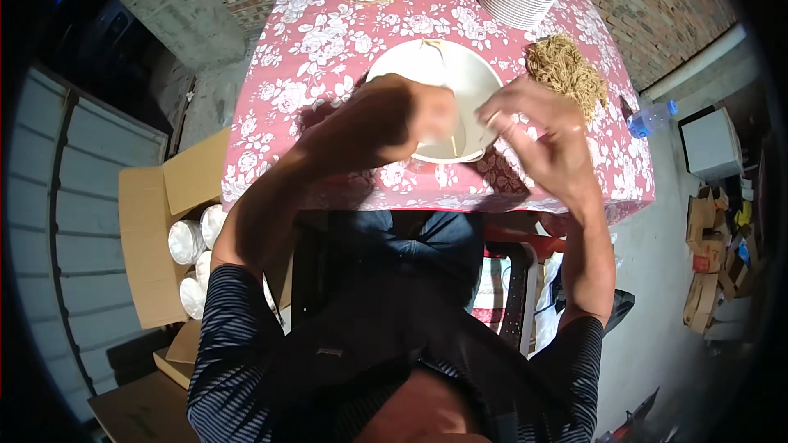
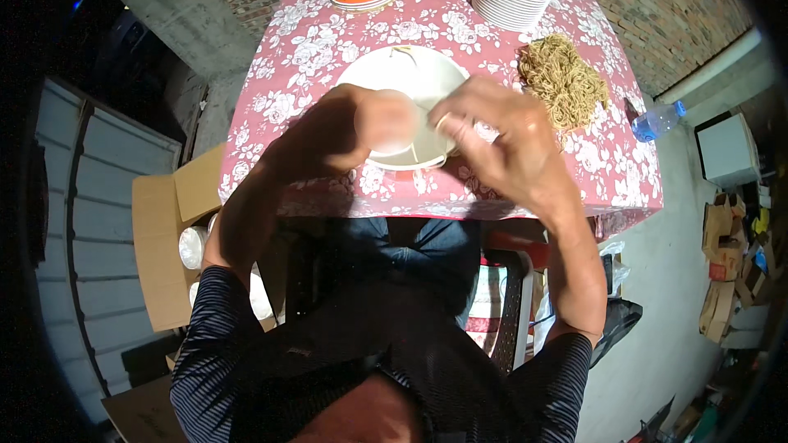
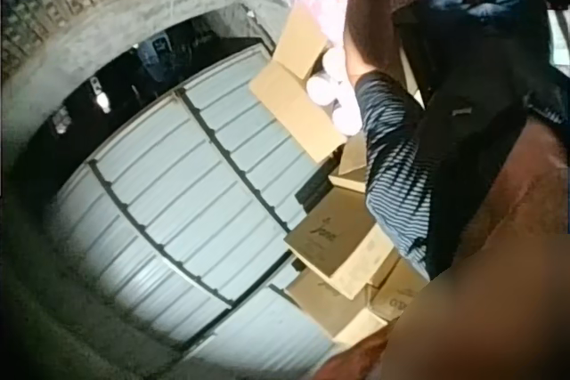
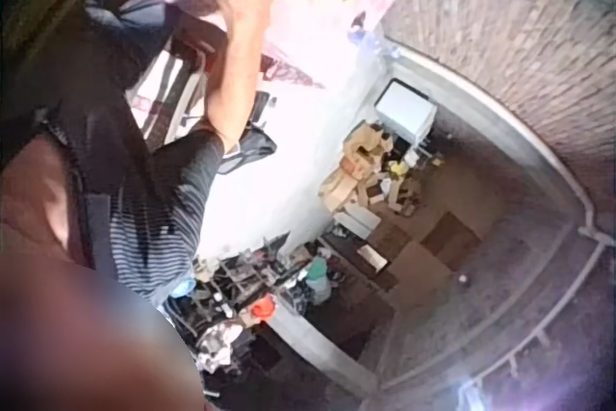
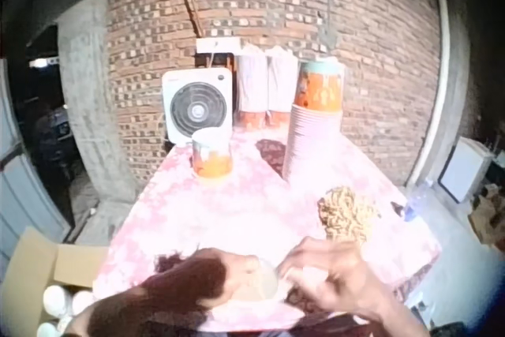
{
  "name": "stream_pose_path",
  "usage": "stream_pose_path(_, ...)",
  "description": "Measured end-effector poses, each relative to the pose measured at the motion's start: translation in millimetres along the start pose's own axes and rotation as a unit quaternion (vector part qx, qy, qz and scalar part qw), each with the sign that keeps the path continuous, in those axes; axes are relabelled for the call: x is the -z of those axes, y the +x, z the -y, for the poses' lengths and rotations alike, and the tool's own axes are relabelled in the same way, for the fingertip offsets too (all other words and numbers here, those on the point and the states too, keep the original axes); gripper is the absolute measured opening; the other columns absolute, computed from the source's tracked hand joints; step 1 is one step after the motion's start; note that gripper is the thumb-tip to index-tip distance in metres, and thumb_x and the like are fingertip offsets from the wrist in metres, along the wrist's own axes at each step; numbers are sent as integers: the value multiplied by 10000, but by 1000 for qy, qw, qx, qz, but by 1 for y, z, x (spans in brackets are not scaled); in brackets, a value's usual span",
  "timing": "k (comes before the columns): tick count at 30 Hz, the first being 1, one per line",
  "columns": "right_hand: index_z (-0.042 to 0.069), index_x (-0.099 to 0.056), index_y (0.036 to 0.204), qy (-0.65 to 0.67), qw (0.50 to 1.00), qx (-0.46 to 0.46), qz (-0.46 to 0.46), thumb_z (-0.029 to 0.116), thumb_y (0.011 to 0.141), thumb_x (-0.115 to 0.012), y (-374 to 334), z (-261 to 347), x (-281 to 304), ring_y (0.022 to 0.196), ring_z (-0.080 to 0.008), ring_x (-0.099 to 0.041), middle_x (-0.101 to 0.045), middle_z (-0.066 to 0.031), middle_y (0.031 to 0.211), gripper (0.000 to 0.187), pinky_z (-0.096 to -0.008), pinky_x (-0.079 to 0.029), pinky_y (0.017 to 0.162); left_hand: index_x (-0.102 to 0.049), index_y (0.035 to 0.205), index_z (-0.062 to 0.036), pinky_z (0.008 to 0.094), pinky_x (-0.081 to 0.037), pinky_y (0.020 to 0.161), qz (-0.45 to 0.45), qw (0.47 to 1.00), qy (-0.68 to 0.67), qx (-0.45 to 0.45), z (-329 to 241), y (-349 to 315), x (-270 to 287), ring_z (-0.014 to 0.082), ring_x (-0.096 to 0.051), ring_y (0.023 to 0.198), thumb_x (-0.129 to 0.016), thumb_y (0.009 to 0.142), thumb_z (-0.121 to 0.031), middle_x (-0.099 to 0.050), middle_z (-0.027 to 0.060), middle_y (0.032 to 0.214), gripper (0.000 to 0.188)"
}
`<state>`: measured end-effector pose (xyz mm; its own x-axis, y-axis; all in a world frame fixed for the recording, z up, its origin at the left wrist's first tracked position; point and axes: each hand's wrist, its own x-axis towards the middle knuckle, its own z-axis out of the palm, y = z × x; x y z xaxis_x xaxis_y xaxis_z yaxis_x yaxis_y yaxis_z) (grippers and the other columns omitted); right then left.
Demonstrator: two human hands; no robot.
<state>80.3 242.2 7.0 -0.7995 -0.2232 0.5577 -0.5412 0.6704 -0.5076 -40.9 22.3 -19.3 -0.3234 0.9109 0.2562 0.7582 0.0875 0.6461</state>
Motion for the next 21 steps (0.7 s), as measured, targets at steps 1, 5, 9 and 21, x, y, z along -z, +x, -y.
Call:
stream_pose_path(1,-20,-753,944,3,1000,-24,11,26,893,-728,-8,1,-8,753,-233,-705,-726,-136,860,72,-348,-549,659,-654,930,13,435,-530,715,-63,997,-44,6,-3,2,0,335,-705,746,-624,938,-88,-703,165,807,106)
stream_pose_path(5,-19,-760,951,14,995,-82,-52,-8,881,-730,-18,0,-25,736,-218,-694,-709,-122,834,77,-326,-526,645,-633,983,0,320,-542,868,-69,973,-213,55,-15,4,11,166,-686,899,-534,1029,-157,-746,80,971,191)
stream_pose_path(9,-32,-754,956,76,978,-174,-87,3,913,-727,-24,1,-27,744,-131,-635,-701,-83,827,62,-272,-492,652,-592,1040,-3,308,-532,853,-83,952,-291,48,-20,10,5,157,-686,908,-515,1041,-186,-733,105,941,199)
stream_pose_path(21,-28,-772,953,23,997,-76,8,0,897,-739,-7,19,18,756,-189,-693,-727,-112,836,70,-321,-543,683,-642,1007,2,260,-460,586,20,959,-241,149,-29,18,0,103,-611,681,-659,1004,-142,-666,60,781,145)
